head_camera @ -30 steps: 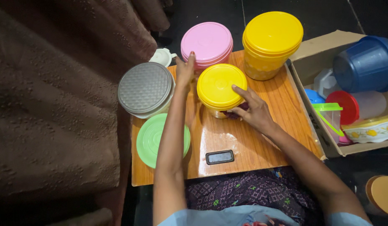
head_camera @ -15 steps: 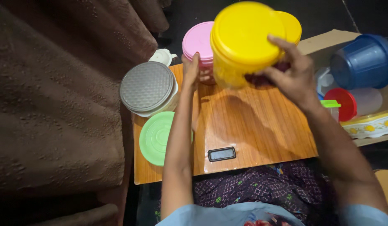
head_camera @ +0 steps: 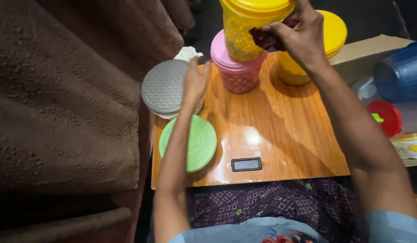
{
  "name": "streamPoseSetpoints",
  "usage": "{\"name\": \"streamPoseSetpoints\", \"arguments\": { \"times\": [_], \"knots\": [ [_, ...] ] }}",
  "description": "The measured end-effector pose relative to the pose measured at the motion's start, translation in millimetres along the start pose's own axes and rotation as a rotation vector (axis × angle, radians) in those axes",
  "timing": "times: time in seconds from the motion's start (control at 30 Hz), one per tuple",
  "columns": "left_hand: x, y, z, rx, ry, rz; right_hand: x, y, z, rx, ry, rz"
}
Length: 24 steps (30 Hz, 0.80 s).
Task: The person opens a yellow container, pours its contents into a plastic bag, and reseals it. They then open a pink container, wipe its lid with a cloth, and reseal it. The person rearranges several containers on a small wooden table.
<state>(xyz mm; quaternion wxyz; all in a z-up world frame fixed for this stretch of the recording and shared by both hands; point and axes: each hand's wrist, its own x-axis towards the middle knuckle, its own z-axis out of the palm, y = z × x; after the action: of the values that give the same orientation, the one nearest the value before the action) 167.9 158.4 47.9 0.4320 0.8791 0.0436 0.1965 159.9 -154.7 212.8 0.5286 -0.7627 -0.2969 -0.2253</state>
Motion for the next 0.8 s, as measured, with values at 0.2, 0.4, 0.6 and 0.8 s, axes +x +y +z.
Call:
{"name": "streamPoseSetpoints", "arguments": {
  "times": [0.2, 0.4, 0.6, 0.8],
  "knots": [
    [-12, -99, -112, 0.588, 0.285, -0.148, 5, -7, 10, -0.077, 0.016, -0.287],
    [-29, -169, -119, -0.451, -0.010, -0.481, 5, -13, 32, 0.005, -0.045, -0.072],
    [1, -205, -86, -0.250, -0.010, -0.386, -8, -26, 23, -0.031, -0.065, -0.059],
    [-11, -186, -98, -0.451, 0.133, -0.590, -70, -62, -28, 0.061, -0.213, 0.095]
  ]
}}
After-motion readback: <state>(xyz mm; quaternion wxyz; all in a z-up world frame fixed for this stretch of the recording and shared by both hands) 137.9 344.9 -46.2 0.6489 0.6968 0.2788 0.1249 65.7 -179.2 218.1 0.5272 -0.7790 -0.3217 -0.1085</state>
